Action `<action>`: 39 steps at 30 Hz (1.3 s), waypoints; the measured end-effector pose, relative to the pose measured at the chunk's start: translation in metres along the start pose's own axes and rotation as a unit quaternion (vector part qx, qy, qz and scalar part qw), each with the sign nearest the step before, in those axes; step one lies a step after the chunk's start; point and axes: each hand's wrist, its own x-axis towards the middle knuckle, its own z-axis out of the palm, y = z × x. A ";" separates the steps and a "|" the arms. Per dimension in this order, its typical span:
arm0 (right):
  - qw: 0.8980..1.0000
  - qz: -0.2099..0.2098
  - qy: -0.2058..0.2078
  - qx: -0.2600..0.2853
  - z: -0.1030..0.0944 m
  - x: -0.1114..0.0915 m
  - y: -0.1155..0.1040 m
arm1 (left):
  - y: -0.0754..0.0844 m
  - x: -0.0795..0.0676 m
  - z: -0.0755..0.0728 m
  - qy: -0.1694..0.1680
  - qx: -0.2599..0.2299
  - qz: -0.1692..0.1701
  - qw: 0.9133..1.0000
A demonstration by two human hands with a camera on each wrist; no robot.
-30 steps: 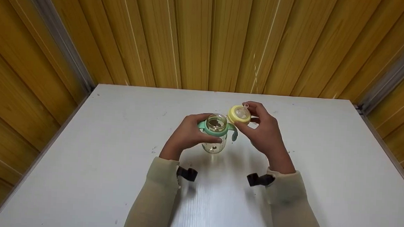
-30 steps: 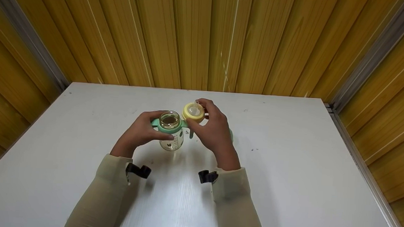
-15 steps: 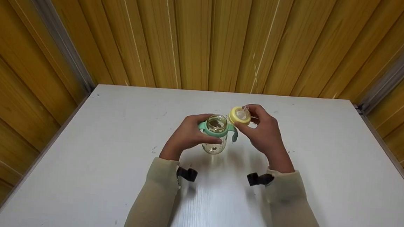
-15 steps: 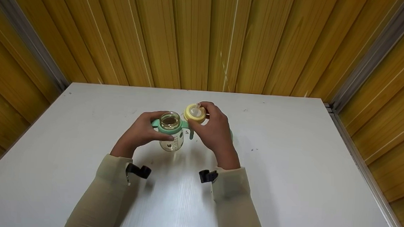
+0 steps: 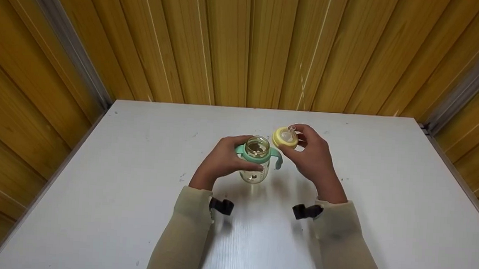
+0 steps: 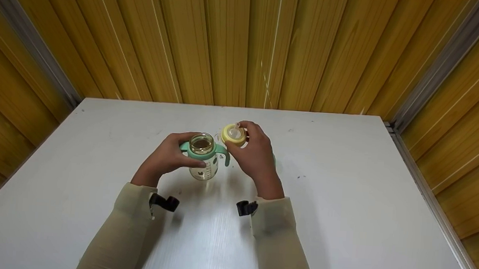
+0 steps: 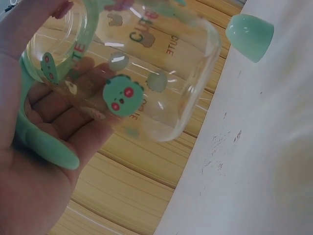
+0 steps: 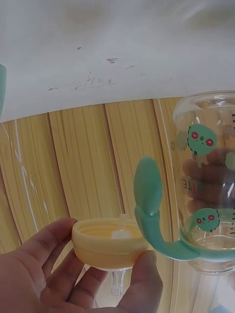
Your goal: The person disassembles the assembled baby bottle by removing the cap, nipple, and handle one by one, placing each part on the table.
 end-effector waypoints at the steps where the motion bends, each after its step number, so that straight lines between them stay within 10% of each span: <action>1: 1.000 0.004 -0.002 -0.002 0.000 0.000 0.001 | 0.000 0.000 0.000 0.000 0.000 0.000 1.000; 39: 0.997 0.021 -0.049 -0.049 0.004 0.006 0.017 | 0.000 0.000 0.002 -0.007 0.005 0.014 1.000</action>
